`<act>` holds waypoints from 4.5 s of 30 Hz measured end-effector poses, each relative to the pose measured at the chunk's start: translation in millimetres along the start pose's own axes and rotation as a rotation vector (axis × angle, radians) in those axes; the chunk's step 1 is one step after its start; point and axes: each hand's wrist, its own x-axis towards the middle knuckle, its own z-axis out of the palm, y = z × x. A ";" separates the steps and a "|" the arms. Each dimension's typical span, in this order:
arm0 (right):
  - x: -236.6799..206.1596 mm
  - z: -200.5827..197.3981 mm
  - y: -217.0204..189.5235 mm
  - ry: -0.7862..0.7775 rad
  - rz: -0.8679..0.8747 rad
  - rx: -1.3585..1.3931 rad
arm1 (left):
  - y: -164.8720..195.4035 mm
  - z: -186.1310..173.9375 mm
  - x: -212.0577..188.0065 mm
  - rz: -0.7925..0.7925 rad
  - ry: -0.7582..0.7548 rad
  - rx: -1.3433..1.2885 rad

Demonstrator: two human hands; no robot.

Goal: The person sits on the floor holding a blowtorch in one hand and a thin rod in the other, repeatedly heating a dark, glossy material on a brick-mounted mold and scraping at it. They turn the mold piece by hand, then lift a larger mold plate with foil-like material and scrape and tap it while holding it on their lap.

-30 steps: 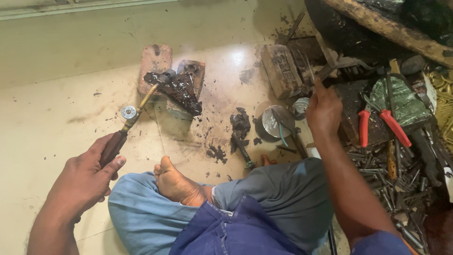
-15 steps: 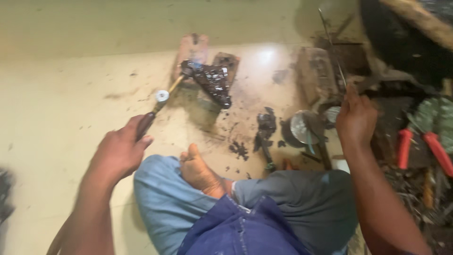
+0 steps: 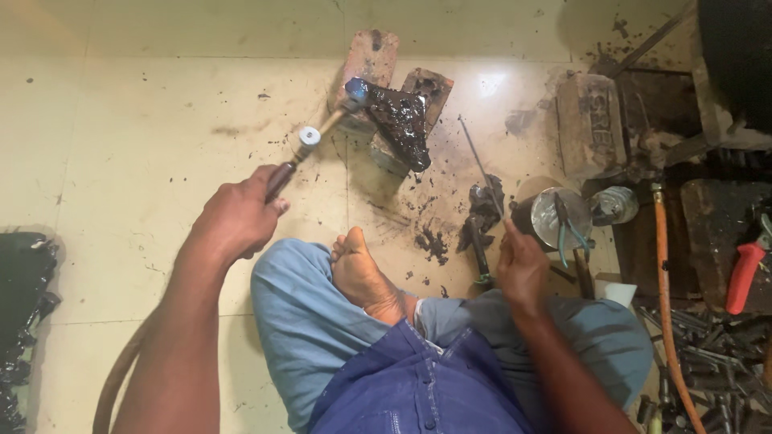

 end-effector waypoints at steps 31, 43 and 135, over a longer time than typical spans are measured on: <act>72.7 119.5 -67.8 -0.109 0.026 0.148 | -5.3 -2.4 -5.7 0.057 -0.001 -0.024; 73.3 123.5 -72.1 -0.148 0.033 0.086 | -11.0 -1.6 2.3 0.078 0.095 -0.119; 65.4 111.7 -83.5 -0.083 0.080 0.236 | -8.2 9.1 -6.1 0.147 0.098 -0.072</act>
